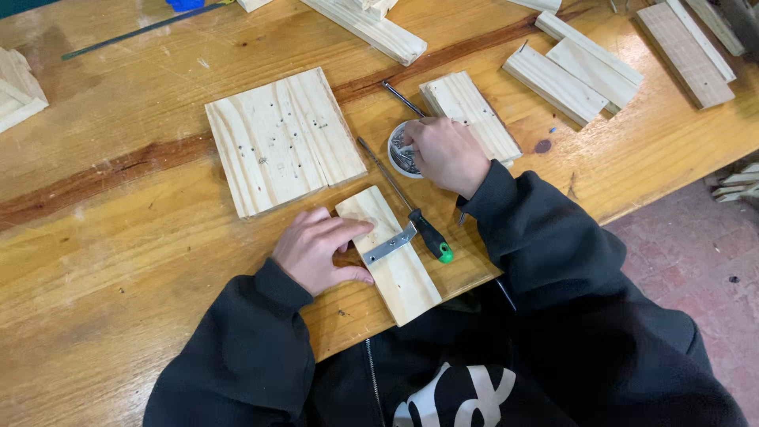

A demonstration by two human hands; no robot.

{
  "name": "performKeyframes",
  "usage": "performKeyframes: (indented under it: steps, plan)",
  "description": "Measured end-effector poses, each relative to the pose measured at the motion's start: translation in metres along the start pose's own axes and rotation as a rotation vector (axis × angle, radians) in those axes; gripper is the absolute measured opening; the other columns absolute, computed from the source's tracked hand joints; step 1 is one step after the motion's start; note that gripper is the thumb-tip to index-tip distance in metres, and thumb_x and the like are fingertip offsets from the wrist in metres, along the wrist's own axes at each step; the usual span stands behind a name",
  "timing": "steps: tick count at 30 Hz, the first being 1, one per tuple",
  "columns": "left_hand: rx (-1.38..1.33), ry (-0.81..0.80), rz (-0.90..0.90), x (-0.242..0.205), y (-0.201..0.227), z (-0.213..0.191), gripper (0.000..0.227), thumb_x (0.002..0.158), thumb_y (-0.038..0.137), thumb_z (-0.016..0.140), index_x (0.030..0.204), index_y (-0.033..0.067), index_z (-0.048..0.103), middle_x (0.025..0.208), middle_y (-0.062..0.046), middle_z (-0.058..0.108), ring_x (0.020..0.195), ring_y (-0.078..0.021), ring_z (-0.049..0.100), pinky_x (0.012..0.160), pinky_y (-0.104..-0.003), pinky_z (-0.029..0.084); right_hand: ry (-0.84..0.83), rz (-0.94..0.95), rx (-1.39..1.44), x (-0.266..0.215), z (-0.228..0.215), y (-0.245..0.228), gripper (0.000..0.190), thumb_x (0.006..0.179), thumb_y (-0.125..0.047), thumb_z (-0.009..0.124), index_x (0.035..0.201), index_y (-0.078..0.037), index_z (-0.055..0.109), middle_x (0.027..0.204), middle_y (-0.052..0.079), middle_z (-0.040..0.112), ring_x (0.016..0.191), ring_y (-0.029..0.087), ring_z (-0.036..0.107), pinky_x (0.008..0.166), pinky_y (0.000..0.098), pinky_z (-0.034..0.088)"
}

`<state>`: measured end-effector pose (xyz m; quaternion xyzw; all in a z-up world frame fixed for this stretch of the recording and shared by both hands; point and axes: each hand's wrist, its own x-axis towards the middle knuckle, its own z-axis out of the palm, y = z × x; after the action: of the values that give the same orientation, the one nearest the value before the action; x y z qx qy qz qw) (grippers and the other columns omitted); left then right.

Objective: The person assembles a small wooden box by attaching metal brackets to wooden planks using a screwdriver and screws. They align the brackets, insert screws, and tighten them to join the pieces together.

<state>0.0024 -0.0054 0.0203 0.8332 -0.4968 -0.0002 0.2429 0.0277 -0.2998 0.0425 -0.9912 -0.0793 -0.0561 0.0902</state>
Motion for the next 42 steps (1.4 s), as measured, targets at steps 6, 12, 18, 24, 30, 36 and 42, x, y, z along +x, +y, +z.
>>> performKeyframes:
  steps: [6,12,18,24,30,36,42]
  plan:
    - [0.014,0.008,0.019,-0.001,-0.003,0.005,0.081,0.065,0.075,0.08,0.126,0.0231,0.07,0.074,0.003,0.06,0.083,-0.0219,0.057,0.081,-0.042,0.049,-0.038,-0.009,0.046,0.003,0.003,-0.004,0.011,0.088,-0.002,0.069,0.098,-0.004,0.074,0.093,0.016,0.071,0.085,0.038,0.075,0.073,0.0478,0.062]
    - [0.014,0.004,0.028,-0.002,-0.005,0.004,0.083,0.066,0.076,0.078,0.129,0.0232,0.069,0.074,0.003,0.058,0.082,-0.0215,0.057,0.081,-0.041,0.049,-0.032,-0.015,0.032,0.001,0.005,-0.003,0.012,0.088,-0.006,0.069,0.098,-0.008,0.075,0.099,0.015,0.07,0.088,0.038,0.075,0.075,0.0483,0.062]
    - [0.029,0.009,0.057,0.0,0.0,-0.002,0.083,0.068,0.075,0.078,0.129,0.0204,0.068,0.076,0.001,0.058,0.082,-0.0231,0.058,0.079,-0.043,0.05,-0.059,-0.022,0.019,-0.001,-0.003,-0.011,0.011,0.092,-0.008,0.068,0.1,-0.01,0.074,0.106,0.014,0.068,0.094,0.037,0.074,0.079,0.0486,0.061]
    - [0.025,0.019,0.064,-0.001,-0.002,0.002,0.082,0.068,0.075,0.077,0.129,0.0206,0.068,0.075,0.002,0.056,0.081,-0.0225,0.057,0.078,-0.041,0.049,-0.036,-0.046,0.03,-0.003,-0.002,-0.012,0.005,0.094,-0.011,0.069,0.097,-0.01,0.073,0.107,0.011,0.068,0.094,0.036,0.074,0.08,0.0478,0.061]
    - [0.017,0.022,0.074,-0.002,-0.005,0.004,0.082,0.068,0.075,0.077,0.126,0.0187,0.069,0.075,0.001,0.057,0.08,-0.0234,0.057,0.076,-0.043,0.049,0.176,-0.082,0.181,-0.001,-0.002,-0.007,0.008,0.097,-0.009,0.069,0.104,-0.008,0.073,0.107,0.014,0.062,0.098,0.039,0.071,0.083,0.049,0.059]
    - [-0.036,0.095,0.102,-0.004,-0.011,0.008,0.057,0.075,0.066,0.079,0.106,0.0179,0.075,0.072,0.001,0.056,0.079,-0.0248,0.057,0.075,-0.043,0.049,0.36,-0.242,0.583,-0.028,-0.032,-0.047,0.017,0.09,-0.001,0.077,0.105,-0.006,0.072,0.089,0.011,0.069,0.076,0.028,0.067,0.069,0.0424,0.056]
    - [-0.056,0.08,0.123,-0.005,-0.008,0.001,0.026,0.085,0.049,0.08,0.091,0.0235,0.078,0.072,0.004,0.057,0.08,-0.0215,0.057,0.075,-0.039,0.048,0.281,-0.389,0.594,-0.068,-0.056,-0.1,0.016,0.087,0.001,0.075,0.101,-0.006,0.075,0.082,0.013,0.072,0.074,0.031,0.069,0.068,0.0449,0.058]
